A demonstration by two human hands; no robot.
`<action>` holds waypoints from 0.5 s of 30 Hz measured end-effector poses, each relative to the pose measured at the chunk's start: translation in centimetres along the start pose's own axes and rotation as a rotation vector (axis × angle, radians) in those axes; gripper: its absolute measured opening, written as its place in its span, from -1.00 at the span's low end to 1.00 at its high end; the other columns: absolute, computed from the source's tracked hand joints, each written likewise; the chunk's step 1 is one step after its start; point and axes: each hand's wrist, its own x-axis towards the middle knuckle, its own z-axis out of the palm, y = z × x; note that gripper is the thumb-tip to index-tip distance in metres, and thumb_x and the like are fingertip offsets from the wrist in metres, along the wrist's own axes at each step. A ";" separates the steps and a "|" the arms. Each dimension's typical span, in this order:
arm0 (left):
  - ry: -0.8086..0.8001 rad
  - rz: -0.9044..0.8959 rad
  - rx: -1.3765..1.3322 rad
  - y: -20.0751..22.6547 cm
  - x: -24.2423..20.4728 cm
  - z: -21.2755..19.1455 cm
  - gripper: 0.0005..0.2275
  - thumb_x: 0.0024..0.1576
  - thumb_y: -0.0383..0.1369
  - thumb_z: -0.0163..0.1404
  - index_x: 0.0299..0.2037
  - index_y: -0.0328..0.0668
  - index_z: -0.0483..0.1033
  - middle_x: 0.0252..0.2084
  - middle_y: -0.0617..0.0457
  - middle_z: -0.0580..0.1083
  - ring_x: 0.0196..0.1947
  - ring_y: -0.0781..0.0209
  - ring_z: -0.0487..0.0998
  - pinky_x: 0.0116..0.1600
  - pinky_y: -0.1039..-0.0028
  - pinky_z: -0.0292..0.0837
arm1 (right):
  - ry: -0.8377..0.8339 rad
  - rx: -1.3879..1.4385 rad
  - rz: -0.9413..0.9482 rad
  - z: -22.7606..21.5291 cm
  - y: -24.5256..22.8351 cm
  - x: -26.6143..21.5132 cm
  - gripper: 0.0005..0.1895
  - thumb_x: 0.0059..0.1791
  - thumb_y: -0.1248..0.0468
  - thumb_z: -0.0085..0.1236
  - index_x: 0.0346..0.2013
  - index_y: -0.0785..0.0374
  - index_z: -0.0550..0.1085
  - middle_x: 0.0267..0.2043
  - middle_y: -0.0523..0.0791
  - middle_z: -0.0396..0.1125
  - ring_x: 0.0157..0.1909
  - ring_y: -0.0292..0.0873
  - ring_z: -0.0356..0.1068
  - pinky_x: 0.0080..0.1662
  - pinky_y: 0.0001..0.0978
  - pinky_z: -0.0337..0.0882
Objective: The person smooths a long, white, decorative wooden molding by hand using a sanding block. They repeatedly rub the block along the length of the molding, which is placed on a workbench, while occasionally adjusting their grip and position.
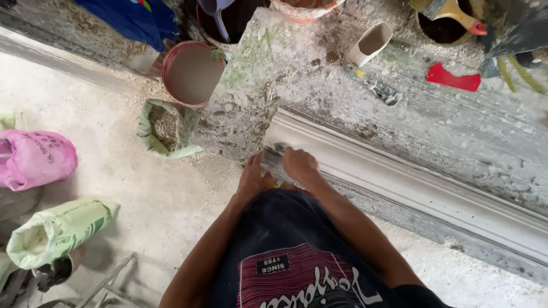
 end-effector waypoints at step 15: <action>-0.320 -0.171 0.679 9.9 1.6 -7.5 -0.46 0.16 -0.39 0.01 0.39 0.08 0.19 0.11 -0.31 0.31 0.16 -0.23 0.35 0.19 0.01 0.35 | 0.032 -0.110 -0.002 1.6 4.6 -2.3 -0.69 0.16 0.14 -0.19 -0.06 0.32 0.40 -0.32 0.15 0.50 -0.26 0.22 0.53 -0.21 0.15 0.53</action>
